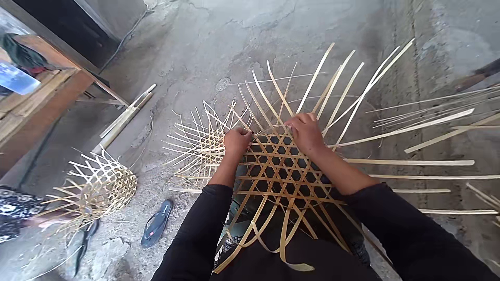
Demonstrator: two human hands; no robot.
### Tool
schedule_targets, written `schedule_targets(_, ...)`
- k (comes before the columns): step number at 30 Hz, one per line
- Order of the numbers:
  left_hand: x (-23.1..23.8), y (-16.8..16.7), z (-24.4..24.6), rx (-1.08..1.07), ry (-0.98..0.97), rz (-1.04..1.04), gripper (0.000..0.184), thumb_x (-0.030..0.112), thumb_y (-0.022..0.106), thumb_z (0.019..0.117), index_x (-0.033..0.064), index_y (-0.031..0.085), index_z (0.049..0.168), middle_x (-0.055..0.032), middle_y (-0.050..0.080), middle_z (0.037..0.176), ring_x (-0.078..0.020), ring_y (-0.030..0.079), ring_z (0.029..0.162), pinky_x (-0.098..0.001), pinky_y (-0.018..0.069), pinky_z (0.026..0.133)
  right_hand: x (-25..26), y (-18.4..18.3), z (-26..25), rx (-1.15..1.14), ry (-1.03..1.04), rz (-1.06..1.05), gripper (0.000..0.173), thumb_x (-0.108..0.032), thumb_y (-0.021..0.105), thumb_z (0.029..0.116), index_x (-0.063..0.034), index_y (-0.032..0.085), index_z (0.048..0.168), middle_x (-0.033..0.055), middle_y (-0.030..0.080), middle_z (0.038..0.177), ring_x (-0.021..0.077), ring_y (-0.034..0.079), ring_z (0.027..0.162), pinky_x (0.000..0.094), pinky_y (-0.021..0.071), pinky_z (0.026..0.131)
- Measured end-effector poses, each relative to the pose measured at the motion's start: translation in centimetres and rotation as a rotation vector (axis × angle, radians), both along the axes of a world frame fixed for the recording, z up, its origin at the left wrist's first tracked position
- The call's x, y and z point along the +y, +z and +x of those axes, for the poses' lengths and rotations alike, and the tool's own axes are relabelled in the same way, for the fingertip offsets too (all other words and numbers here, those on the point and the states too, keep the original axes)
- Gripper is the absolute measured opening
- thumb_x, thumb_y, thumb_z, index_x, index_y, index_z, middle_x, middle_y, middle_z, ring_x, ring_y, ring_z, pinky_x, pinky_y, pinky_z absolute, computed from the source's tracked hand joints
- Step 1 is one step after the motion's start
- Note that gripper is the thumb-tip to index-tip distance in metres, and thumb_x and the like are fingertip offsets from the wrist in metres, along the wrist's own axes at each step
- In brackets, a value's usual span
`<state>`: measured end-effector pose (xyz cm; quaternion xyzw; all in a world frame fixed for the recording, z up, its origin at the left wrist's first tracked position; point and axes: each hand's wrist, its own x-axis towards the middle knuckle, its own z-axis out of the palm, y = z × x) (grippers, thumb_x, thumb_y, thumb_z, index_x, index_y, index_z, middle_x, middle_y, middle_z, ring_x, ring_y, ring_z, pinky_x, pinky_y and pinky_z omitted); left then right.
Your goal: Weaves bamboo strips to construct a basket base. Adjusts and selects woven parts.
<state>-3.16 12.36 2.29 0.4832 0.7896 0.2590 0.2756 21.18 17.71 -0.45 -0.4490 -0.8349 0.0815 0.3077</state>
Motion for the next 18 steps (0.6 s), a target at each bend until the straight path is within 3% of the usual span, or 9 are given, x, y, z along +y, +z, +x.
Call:
schedule_targets(3, -1.4, 3.6, 2.4, 0.262, -0.063, 0.186, 0.027, 0.03, 0.069, 0.0977, 0.003, 0.072, 0.097, -0.0154, 0.072, 0.091, -0.0337, 0.071, 0.088, -0.0583, 0.0546, 0.081, 0.0, 1.4, 0.5, 0.03, 0.019, -0.02, 0.021, -0.01, 0.056, 0.1029, -0.0099, 0.075, 0.112, 0.0169, 0.069, 0.114, 0.0394, 0.062, 0.113, 0.0541, 0.0515, 0.099)
schedule_targets(5, -1.5, 5.2, 3.7, 0.318, -0.154, 0.277, 0.029, 0.03, 0.07, 0.0964, 0.0012, 0.07, 0.095, -0.0174, 0.071, 0.093, -0.0351, 0.07, 0.09, -0.0575, 0.0552, 0.081, 0.3, 2.5, 0.7, 0.041, 0.051, -0.006, 0.02, -0.009, 0.058, 0.1023, -0.0086, 0.076, 0.111, 0.0184, 0.069, 0.113, 0.0398, 0.063, 0.111, 0.0539, 0.0512, 0.1)
schedule_targets(8, 0.3, 5.4, 5.2, 0.293, -0.424, 0.207, 0.031, 0.023, 0.063, 0.102, 0.0039, 0.068, 0.126, -0.0201, 0.065, 0.123, -0.0356, 0.067, 0.107, -0.0545, 0.0551, 0.094, 0.5, 4.2, 0.6, 0.006, 0.106, 0.048, 0.019, -0.009, 0.058, 0.102, -0.0075, 0.076, 0.108, 0.0182, 0.07, 0.108, 0.0384, 0.064, 0.108, 0.0533, 0.0517, 0.098)
schedule_targets(9, 1.1, 4.5, 5.4, 0.327, -0.492, 0.18, 0.03, 0.018, 0.061, 0.1016, 0.0058, 0.068, 0.128, -0.0203, 0.062, 0.128, -0.0365, 0.067, 0.109, -0.0551, 0.0561, 0.093, 0.4, 4.7, 0.5, -0.021, 0.132, 0.039, 0.018, -0.009, 0.059, 0.1017, -0.0074, 0.076, 0.108, 0.0178, 0.07, 0.108, 0.038, 0.064, 0.109, 0.0534, 0.0516, 0.098)
schedule_targets(12, 2.3, 2.3, 5.4, 0.379, -0.553, 0.131, 0.024, 0.007, 0.055, 0.1017, 0.0049, 0.071, 0.119, -0.0239, 0.061, 0.127, -0.042, 0.067, 0.105, -0.0609, 0.0558, 0.089, 0.2, 5.2, 0.9, -0.069, 0.179, -0.034, 0.018, -0.009, 0.061, 0.1009, -0.0067, 0.077, 0.109, 0.0158, 0.071, 0.11, 0.0344, 0.066, 0.109, 0.0516, 0.0528, 0.099)
schedule_targets(16, 2.2, 1.8, 4.8, 0.357, -0.529, 0.106, 0.028, 0.01, 0.05, 0.1047, 0.0088, 0.068, 0.127, -0.0271, 0.065, 0.12, -0.0455, 0.066, 0.109, -0.063, 0.0529, 0.092, 1.0, 5.9, 2.3, 0.092, -0.158, -0.347, 0.033, -0.018, 0.051, 0.1073, -0.0023, 0.065, 0.133, 0.0181, 0.07, 0.122, 0.0291, 0.07, 0.111, 0.0494, 0.055, 0.1)
schedule_targets(18, 2.2, 2.2, 4.7, 0.336, -0.557, 0.055, 0.031, 0.011, 0.049, 0.1052, 0.0082, 0.066, 0.13, -0.0268, 0.068, 0.119, -0.0472, 0.065, 0.114, -0.0664, 0.0493, 0.096, 1.9, 5.3, 2.9, 0.244, -0.2, -0.49, 0.036, -0.014, 0.047, 0.1075, 0.0017, 0.059, 0.138, 0.0182, 0.07, 0.123, 0.0253, 0.072, 0.108, 0.0422, 0.0584, 0.097)
